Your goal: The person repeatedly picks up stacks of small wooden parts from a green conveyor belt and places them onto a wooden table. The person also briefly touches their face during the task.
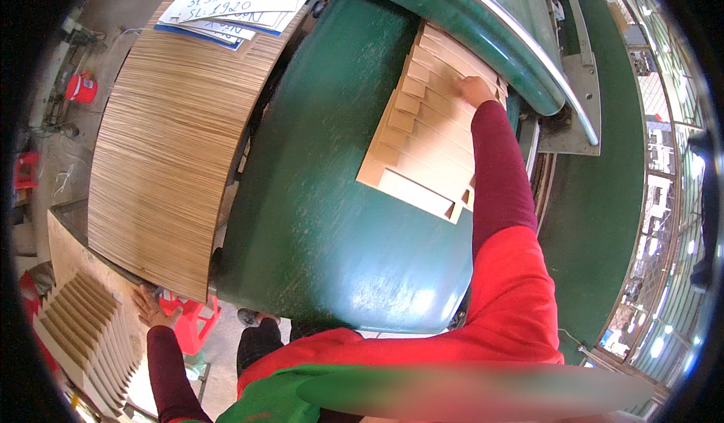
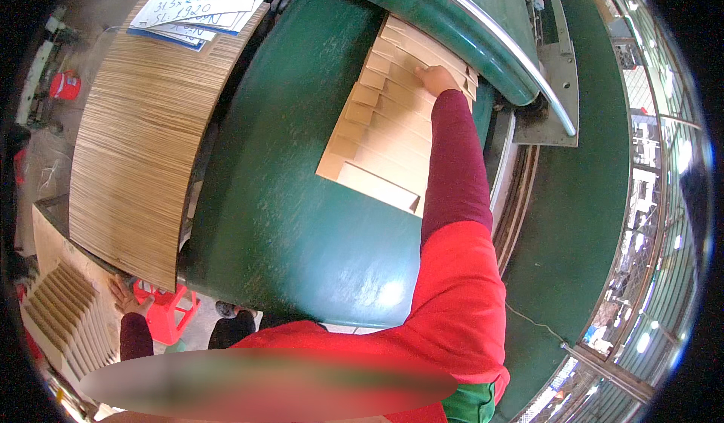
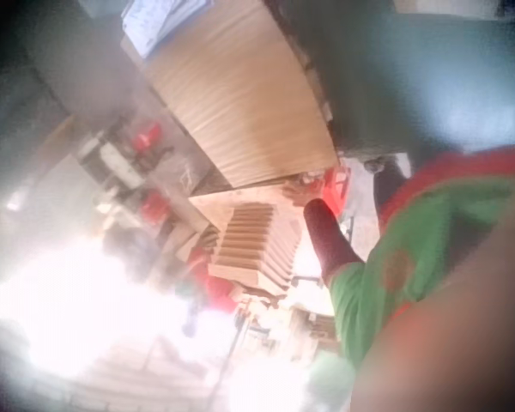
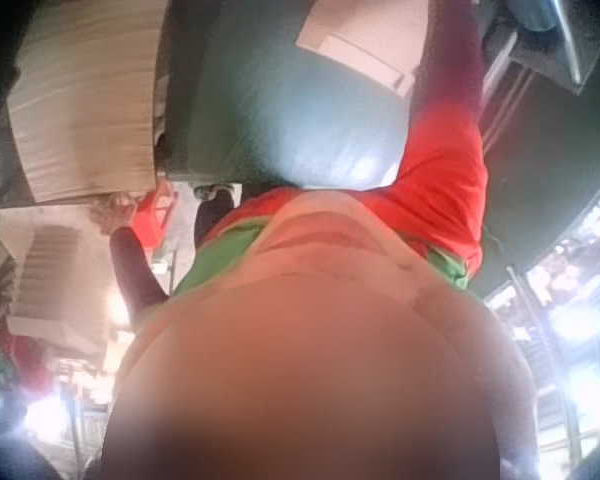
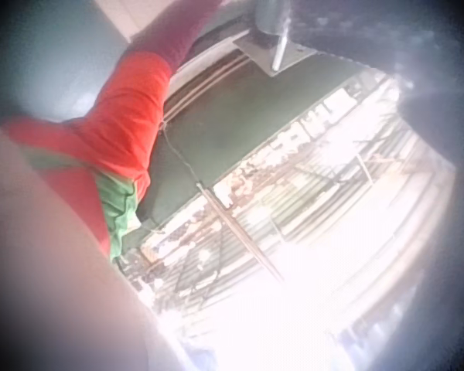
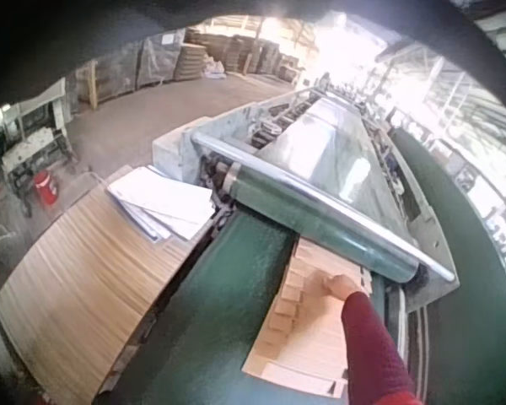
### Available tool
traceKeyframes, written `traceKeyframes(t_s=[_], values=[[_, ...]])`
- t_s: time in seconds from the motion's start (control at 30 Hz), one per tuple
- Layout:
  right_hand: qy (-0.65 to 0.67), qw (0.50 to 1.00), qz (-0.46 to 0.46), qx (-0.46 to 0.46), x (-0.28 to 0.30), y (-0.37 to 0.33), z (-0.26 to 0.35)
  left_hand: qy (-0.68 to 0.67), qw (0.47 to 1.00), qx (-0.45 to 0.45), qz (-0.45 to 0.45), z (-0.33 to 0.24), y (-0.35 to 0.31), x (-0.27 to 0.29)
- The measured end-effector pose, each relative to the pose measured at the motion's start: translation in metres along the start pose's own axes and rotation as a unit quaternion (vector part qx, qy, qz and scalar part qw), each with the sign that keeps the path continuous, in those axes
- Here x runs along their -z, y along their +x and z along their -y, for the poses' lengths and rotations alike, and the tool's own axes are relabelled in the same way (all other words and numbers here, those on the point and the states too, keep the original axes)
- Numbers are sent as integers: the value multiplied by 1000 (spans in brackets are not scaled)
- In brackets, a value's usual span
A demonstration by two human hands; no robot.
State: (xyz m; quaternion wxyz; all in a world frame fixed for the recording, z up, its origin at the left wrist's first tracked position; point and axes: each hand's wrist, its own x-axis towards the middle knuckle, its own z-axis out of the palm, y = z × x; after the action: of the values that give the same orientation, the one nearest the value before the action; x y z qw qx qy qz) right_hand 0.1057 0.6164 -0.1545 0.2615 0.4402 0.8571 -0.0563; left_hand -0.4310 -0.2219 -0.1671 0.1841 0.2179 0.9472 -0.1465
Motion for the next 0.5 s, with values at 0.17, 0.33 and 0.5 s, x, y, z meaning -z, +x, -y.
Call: traceKeyframes(t_s=[0.17, 0.33, 0.5], values=[[155, 948, -233, -152, -18, 33, -9, 28, 999, -9, -26, 7, -1, -4], [216, 963, -129, -93, -37, 58, -25, 15, 998, -35, -43, 11, -7, -5], [240, 953, -104, -150, -28, 71, -30, -27, 995, -59, -81, 16, -8, -7]])
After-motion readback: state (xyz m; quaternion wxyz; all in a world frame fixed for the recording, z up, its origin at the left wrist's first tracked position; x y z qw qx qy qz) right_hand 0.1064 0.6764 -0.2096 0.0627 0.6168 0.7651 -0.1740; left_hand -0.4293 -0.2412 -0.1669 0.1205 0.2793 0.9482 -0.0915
